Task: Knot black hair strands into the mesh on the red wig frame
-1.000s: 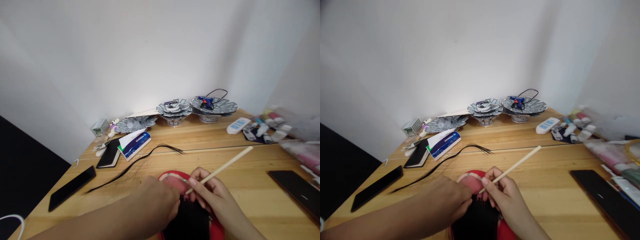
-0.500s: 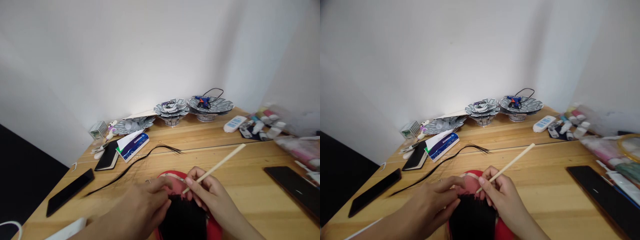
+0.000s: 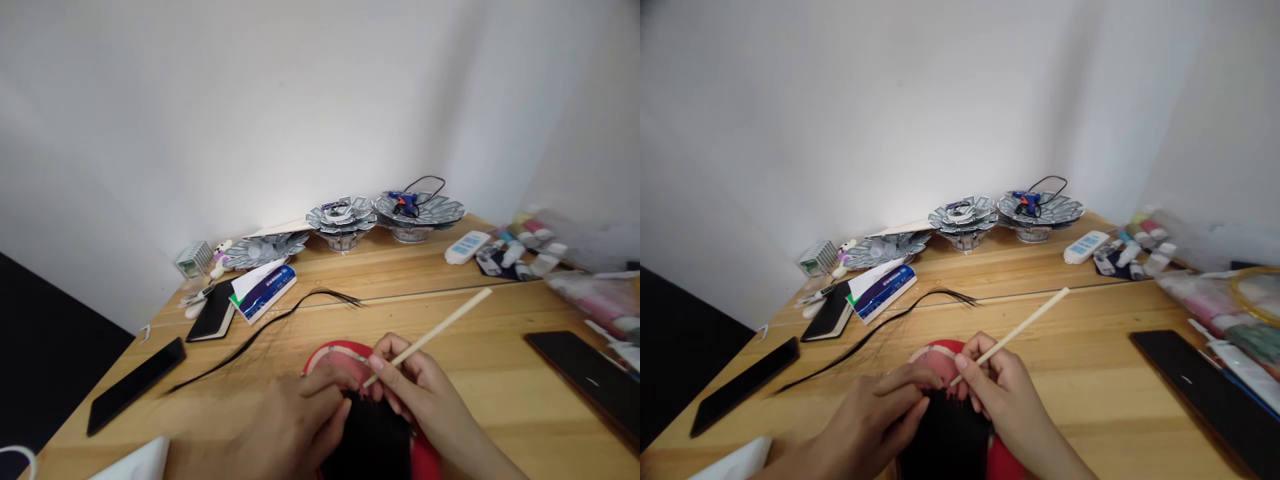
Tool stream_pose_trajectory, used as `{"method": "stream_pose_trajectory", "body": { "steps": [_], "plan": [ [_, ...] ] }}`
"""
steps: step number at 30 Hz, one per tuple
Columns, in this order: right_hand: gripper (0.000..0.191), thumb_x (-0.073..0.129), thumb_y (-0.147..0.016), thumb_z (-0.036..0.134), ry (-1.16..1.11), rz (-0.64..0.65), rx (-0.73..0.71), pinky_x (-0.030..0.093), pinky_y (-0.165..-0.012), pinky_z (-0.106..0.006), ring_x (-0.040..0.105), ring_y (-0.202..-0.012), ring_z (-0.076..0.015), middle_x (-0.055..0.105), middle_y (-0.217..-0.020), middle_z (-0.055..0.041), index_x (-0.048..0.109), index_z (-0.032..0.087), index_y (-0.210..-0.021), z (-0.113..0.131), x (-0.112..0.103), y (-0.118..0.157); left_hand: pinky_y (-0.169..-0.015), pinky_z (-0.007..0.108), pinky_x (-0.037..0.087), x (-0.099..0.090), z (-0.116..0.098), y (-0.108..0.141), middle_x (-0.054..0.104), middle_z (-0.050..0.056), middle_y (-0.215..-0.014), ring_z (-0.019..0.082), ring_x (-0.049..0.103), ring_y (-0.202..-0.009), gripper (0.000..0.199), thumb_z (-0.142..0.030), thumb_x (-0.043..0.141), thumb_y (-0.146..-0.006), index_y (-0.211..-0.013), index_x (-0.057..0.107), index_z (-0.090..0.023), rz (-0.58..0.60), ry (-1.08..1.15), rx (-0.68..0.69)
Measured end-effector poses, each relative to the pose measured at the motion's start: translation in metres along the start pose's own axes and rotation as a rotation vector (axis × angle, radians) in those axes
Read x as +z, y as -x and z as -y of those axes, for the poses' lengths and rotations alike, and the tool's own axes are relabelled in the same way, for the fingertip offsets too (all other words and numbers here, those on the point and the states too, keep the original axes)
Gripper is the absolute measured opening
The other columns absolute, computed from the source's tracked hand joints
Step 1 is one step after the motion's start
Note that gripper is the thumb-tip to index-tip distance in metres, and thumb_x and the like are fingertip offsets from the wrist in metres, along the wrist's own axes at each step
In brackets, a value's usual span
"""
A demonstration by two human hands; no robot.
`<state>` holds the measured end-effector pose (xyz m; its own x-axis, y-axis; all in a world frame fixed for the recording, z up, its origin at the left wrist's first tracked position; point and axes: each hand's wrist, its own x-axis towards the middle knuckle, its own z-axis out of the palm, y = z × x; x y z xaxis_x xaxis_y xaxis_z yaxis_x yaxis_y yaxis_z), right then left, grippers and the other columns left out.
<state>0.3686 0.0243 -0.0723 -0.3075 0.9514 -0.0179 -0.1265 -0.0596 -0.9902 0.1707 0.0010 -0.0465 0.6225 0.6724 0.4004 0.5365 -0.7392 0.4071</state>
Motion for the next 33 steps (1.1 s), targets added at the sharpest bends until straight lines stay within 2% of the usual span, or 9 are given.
{"method": "stream_pose_trajectory", "body": {
  "steps": [5, 14, 19, 26, 33],
  "plan": [
    [0.049, 0.064, -0.083, 0.066, 0.000, -0.004, 0.010, 0.023, -0.040, -0.019, 0.038, -0.043, -0.0061, 0.059, -0.057, 0.0040, 0.053, 0.019, -0.075, -0.002, -0.001, 0.001, -0.075, 0.016, 0.055, 0.001, -0.002, -0.001, 0.073, 0.002, -0.101, 0.012, 0.073, -0.086, 0.019, -0.008, 0.045, -0.095, -0.090, 0.059, -0.020, -0.035, 0.076, -0.032],
    [0.049, 0.063, -0.083, 0.066, 0.021, -0.013, 0.000, 0.025, -0.040, -0.020, 0.039, -0.043, -0.0077, 0.058, -0.057, 0.0033, 0.054, 0.019, -0.074, 0.000, -0.001, 0.001, -0.073, 0.016, 0.058, 0.014, -0.003, 0.007, 0.074, 0.004, -0.110, 0.011, 0.074, -0.080, 0.019, -0.008, 0.045, -0.094, -0.088, 0.058, -0.020, -0.072, 0.079, -0.048],
    [0.048, 0.063, -0.084, 0.066, 0.018, -0.010, -0.001, 0.023, -0.038, -0.020, 0.038, -0.043, -0.0076, 0.059, -0.058, 0.0031, 0.054, 0.020, -0.075, -0.001, -0.001, 0.001, -0.064, 0.017, 0.058, 0.011, -0.001, 0.008, 0.075, 0.004, -0.109, 0.013, 0.076, -0.078, 0.019, -0.011, 0.042, -0.097, -0.084, 0.053, -0.020, -0.060, -0.055, 0.015],
    [0.048, 0.062, -0.086, 0.065, 0.016, -0.010, -0.009, 0.025, -0.040, -0.020, 0.039, -0.044, -0.0075, 0.057, -0.057, 0.0037, 0.056, 0.019, -0.074, -0.004, -0.001, 0.001, -0.041, 0.025, 0.051, 0.015, -0.005, 0.013, 0.077, 0.005, -0.108, 0.012, 0.072, -0.052, 0.033, -0.020, 0.029, -0.105, -0.080, 0.049, -0.022, -0.094, -0.396, 0.125],
    [0.048, 0.063, -0.085, 0.065, 0.023, -0.020, -0.010, 0.026, -0.041, -0.020, 0.040, -0.044, -0.0075, 0.058, -0.057, 0.0031, 0.057, 0.018, -0.073, -0.003, -0.001, 0.001, -0.036, 0.024, 0.047, 0.023, -0.005, 0.016, 0.075, 0.006, -0.109, 0.013, 0.071, -0.051, 0.030, -0.021, 0.027, -0.103, -0.084, 0.050, -0.023, -0.043, -0.423, 0.094]
  ]
}}
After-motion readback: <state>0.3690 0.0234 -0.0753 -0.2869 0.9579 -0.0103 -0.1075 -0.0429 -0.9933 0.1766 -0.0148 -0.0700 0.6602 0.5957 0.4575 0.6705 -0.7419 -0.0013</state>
